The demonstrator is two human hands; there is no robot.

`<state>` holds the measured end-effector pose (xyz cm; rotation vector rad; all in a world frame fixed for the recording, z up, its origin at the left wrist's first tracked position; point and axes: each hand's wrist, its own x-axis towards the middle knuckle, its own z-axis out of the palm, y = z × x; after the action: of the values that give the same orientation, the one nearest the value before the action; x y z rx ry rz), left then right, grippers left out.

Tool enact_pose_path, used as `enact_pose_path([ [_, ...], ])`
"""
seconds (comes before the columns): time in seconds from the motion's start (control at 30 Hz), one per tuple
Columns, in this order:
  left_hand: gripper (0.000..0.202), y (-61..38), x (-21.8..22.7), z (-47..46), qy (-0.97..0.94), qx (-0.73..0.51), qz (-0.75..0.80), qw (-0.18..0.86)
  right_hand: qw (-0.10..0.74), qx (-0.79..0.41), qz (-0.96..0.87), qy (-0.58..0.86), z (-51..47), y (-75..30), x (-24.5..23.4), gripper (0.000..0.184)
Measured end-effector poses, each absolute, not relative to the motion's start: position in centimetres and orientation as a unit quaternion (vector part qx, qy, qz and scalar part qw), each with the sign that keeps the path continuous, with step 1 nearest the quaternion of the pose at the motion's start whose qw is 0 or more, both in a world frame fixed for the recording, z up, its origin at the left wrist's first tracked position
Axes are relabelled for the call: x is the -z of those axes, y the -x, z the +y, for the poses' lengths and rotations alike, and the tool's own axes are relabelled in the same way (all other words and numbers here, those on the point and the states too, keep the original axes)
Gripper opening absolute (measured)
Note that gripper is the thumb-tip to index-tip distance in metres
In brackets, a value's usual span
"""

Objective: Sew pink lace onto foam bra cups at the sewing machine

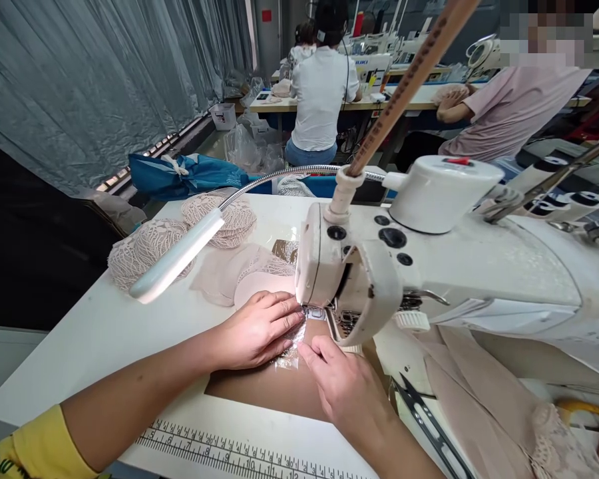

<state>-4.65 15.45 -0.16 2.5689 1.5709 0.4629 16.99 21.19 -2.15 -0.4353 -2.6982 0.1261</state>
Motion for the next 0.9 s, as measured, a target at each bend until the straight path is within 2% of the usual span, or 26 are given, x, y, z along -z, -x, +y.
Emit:
enact_pose_path([
  [0.3, 0.033, 4.7, 0.4, 15.3, -0.849, -0.15, 0.504, 0.048, 0.161, -0.05, -0.968, 0.188, 21.1, -17.0, 1.5, 0.041],
  [0.6, 0.033, 4.8, -0.2, 15.9, -0.849, -0.13, 0.51, 0.049, 0.2, -0.012, -0.954, 0.223, 21.7, -16.7, 2.7, 0.043],
  [0.9, 0.029, 5.2, -0.3, 16.4, -0.841, -0.119, 0.526, 0.037, 0.184, 0.04, -0.95, 0.249, 22.1, -16.1, 2.9, 0.045],
])
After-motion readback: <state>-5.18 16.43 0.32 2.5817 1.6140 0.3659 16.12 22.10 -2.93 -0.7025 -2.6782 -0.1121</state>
